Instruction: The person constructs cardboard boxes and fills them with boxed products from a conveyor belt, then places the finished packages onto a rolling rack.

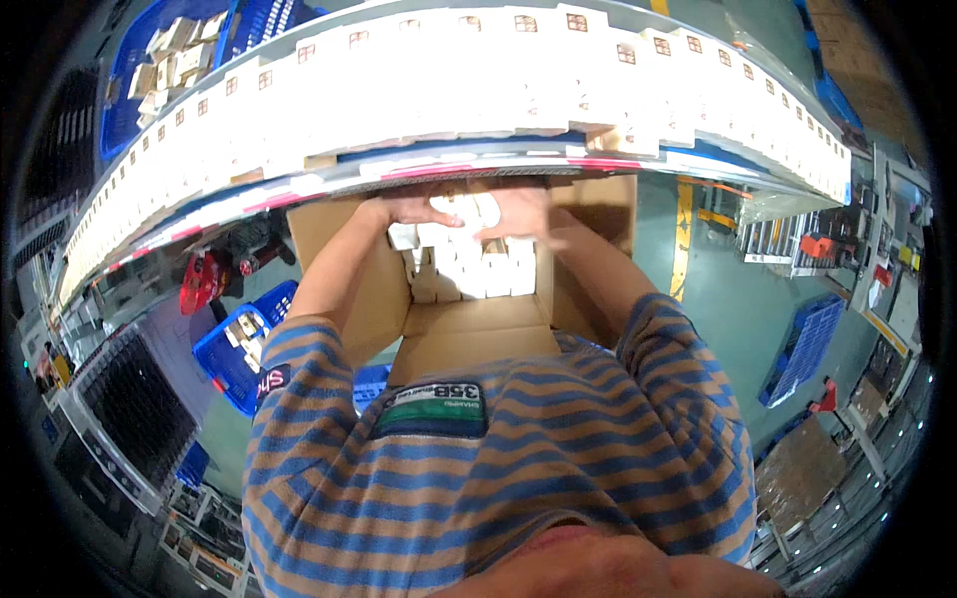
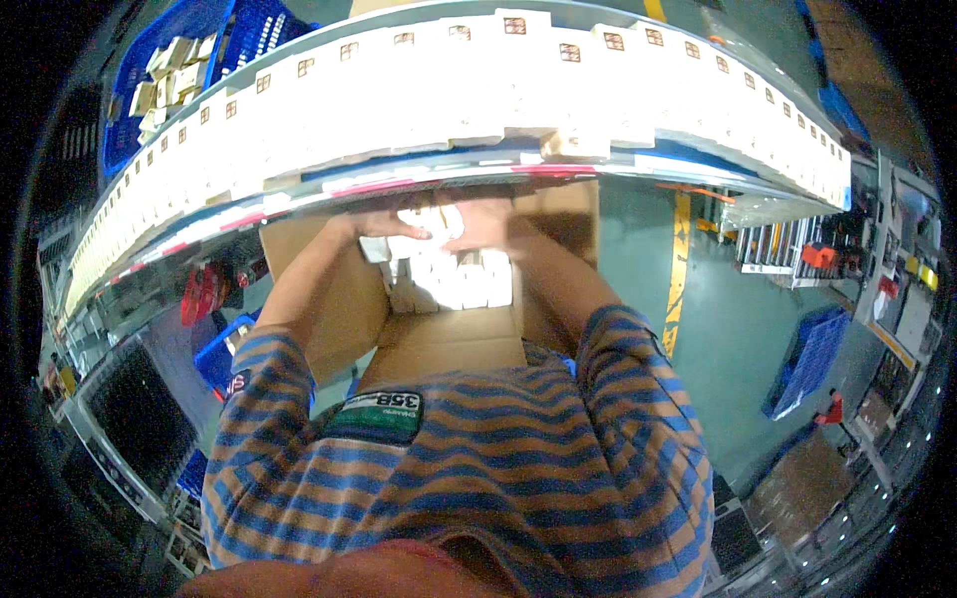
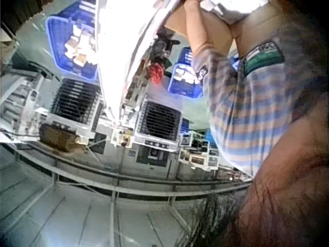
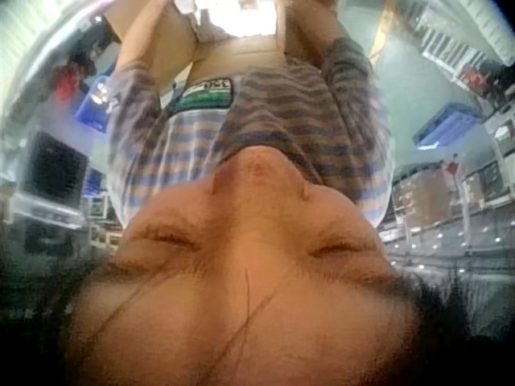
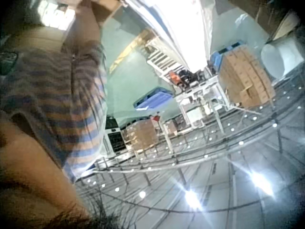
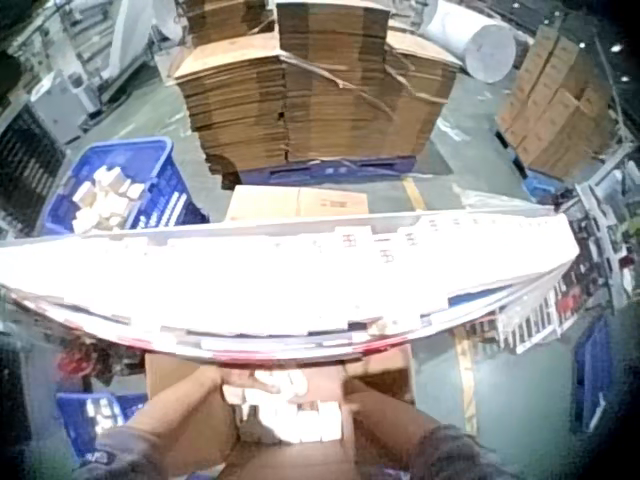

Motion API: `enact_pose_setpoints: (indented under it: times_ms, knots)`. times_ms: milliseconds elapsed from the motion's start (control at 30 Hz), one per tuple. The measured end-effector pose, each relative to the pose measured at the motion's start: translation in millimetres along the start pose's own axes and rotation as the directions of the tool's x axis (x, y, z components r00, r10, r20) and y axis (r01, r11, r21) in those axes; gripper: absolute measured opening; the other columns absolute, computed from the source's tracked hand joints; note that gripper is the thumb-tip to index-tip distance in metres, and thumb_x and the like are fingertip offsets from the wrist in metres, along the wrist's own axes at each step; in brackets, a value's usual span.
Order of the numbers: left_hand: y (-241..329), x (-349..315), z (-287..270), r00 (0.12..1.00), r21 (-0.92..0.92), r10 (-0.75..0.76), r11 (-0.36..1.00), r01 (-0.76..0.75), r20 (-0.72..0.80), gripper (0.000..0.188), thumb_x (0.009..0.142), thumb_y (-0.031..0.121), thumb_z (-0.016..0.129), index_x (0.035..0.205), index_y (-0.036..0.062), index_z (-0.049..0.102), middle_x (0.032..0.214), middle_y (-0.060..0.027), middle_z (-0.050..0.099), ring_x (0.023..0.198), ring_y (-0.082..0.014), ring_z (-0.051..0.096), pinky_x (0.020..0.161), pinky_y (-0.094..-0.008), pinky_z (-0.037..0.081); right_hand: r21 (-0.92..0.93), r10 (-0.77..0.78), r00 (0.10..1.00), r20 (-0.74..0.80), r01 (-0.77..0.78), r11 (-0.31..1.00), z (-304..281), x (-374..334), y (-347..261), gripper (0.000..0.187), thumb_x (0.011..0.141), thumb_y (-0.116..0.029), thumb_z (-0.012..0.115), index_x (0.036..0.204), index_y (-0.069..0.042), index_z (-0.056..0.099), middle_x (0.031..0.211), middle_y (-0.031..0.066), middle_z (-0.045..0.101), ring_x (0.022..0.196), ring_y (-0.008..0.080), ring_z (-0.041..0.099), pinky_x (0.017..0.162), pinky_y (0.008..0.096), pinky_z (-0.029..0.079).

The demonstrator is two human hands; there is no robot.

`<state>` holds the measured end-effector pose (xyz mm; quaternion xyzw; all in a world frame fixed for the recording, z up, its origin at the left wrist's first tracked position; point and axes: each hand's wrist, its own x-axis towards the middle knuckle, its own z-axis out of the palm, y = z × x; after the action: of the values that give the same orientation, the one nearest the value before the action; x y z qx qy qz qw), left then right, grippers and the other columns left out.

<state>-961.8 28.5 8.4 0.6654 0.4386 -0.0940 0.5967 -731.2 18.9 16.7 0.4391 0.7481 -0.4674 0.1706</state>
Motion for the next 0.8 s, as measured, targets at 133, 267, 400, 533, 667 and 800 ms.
enact_pose_setpoints:
  times_ms: [133,267,400,533,667,800]
  knots:
    - [-1,12,-14,0.981,-0.014,-0.099,0.995,0.103,0.168,0.102,0.064,0.066,0.071,0.139,0.0065,0.036,0.138,-0.0229,0.041,0.132,-0.0357,0.034,0.112,-0.0461,0.027,-0.026,-0.080,0.992,0.093,0.083,0.996,-12,-3,-15,0.083,0.053,-0.046,0.080,0.123,-0.010,0.053,0.105,0.0160,0.065,0.102,0.0299,0.061,0.083,0.0381,0.047]
    - [-4,11,-8,0.992,0.070,-0.099,0.993,0.094,0.074,0.106,0.064,0.073,0.065,0.140,0.0060,0.035,0.140,-0.0221,0.039,0.133,-0.0352,0.033,0.111,-0.0449,0.028,0.237,-0.104,0.921,0.376,0.013,0.971,14,51,29,0.069,0.059,-0.038,0.073,0.119,-0.007,0.057,0.111,0.0168,0.063,0.103,0.0303,0.060,0.086,0.0390,0.046]
    - [1,-3,9,0.978,0.293,-0.106,0.943,0.156,-0.180,0.098,0.072,0.076,0.054,0.140,0.0076,0.036,0.143,-0.0208,0.034,0.133,-0.0352,0.032,0.109,-0.0441,0.028,0.281,-0.048,0.921,0.387,-0.068,0.957,15,62,38,0.065,0.065,-0.042,0.067,0.119,-0.007,0.059,0.115,0.0169,0.062,0.106,0.0294,0.059,0.088,0.0397,0.045]
    - [9,-18,34,0.868,0.584,0.082,0.770,0.257,-0.491,0.095,0.076,0.077,0.046,0.140,0.0075,0.036,0.142,-0.0196,0.036,0.132,-0.0352,0.033,0.108,-0.0450,0.028,0.247,0.099,0.933,0.345,-0.192,0.950,-1,46,20,0.064,0.068,-0.046,0.062,0.119,-0.008,0.060,0.116,0.0168,0.062,0.107,0.0281,0.058,0.089,0.0397,0.045]
    - [8,5,28,0.922,0.356,-0.245,0.868,0.346,-0.299,0.096,0.077,0.079,0.040,0.142,0.0093,0.034,0.131,-0.0230,0.048,0.129,-0.0331,0.039,0.107,-0.0430,0.030,0.055,0.196,0.980,-0.028,-0.194,0.979,14,2,-11,0.060,0.081,-0.049,0.054,0.123,-0.006,0.057,0.129,0.0176,0.051,0.117,0.0283,0.049,0.099,0.0390,0.039]
    - [-19,25,45,0.865,0.292,-0.080,0.922,0.253,-0.496,0.072,0.083,0.068,0.042,0.123,0.0100,0.056,0.123,-0.0162,0.055,0.119,-0.0313,0.048,0.097,-0.0446,0.039,0.402,0.171,0.898,-0.407,0.008,0.916,31,36,6,0.048,0.089,-0.040,0.052,0.119,-0.002,0.057,0.130,0.0176,0.050,0.120,0.0270,0.046,0.098,0.0360,0.039]
